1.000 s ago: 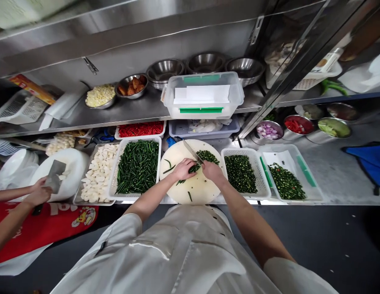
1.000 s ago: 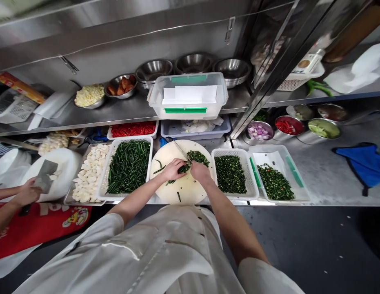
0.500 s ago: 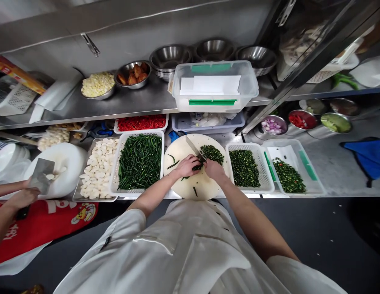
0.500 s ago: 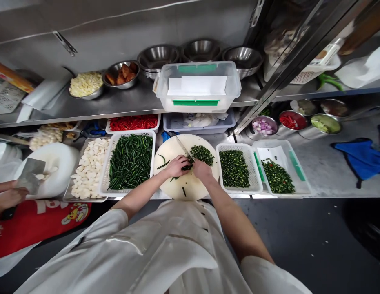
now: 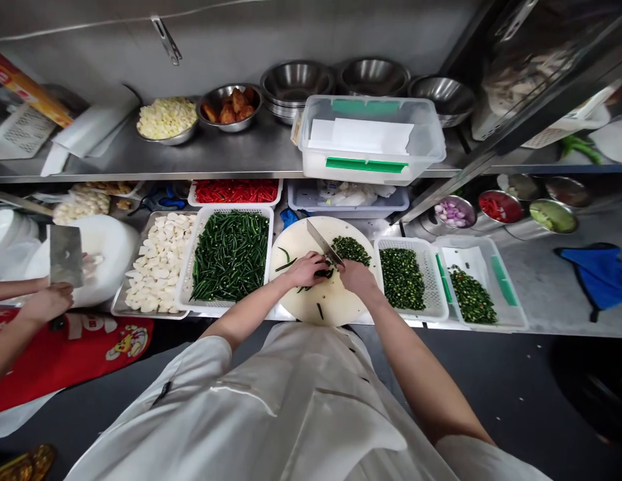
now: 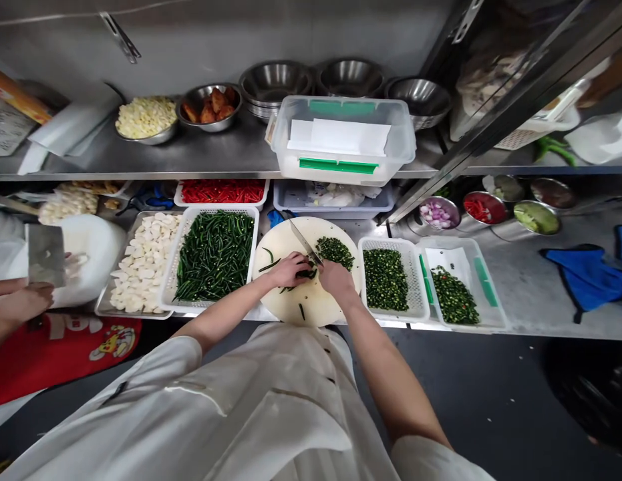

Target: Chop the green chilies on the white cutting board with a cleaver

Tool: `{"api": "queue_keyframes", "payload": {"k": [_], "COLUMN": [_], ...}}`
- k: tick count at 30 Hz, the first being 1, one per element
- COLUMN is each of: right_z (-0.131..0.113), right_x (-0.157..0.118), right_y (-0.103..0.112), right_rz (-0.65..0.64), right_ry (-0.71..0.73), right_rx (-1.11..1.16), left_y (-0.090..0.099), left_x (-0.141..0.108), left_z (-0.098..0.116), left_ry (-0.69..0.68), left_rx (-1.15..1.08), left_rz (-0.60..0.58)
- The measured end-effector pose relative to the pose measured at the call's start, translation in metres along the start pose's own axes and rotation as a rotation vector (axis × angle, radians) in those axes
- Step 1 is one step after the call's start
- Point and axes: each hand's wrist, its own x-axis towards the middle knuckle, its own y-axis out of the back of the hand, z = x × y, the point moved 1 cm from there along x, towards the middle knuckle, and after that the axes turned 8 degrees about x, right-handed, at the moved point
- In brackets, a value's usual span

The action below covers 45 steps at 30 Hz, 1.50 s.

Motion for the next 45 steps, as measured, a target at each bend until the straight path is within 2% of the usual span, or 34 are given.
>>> {"api": "queue_keyframes", "payload": {"k": [4,9,14,19,24,29,34,45], "right_z": [-0.004,-0.007,-0.012,-0.014,-0.017,-0.013,-0.013,-0.017], "right_x": [-0.003,-0.006,-0.009,-0.014,-0.014,-0.018,-0.021,-0.025], "right_y": [-0.003,-0.003,-0.003,-0.002,-0.006,-0.002,-0.011,-0.012], "right_rz": [0.003,-0.022,-0.034,-0.017,-0.046,-0.024,-0.035,-0.064], "right_ry": [-0.047,-0.014,-0.054,0.004,-0.052,0.006,-0.067,-0.07], "right_rx": [0.004,0.018,-0.012,-0.032,-0.012,-0.003,-0.005,-0.005], "left_y": [0.003,0.003,0.003,0.003,0.0,0.002,0.0,-0.002], "left_x": [-0.002,-0.005,-0.008,-0.013,-0.017,-0.02,-0.021,-0.024], "left_z": [0.0,0.001,0.004,0.006,0.009,0.011,0.013,0.015], "left_ry": [0.002,0.008,0.035,0.052,0.086,0.096,0.093,0.162], "left_rx": [0.008,0.012,0.031,0.041,0.08,0.082,0.089,0.045], "left_rz": [-0.002,0.009,0.038,0.043,0.042,0.049,0.061,0.043]}}
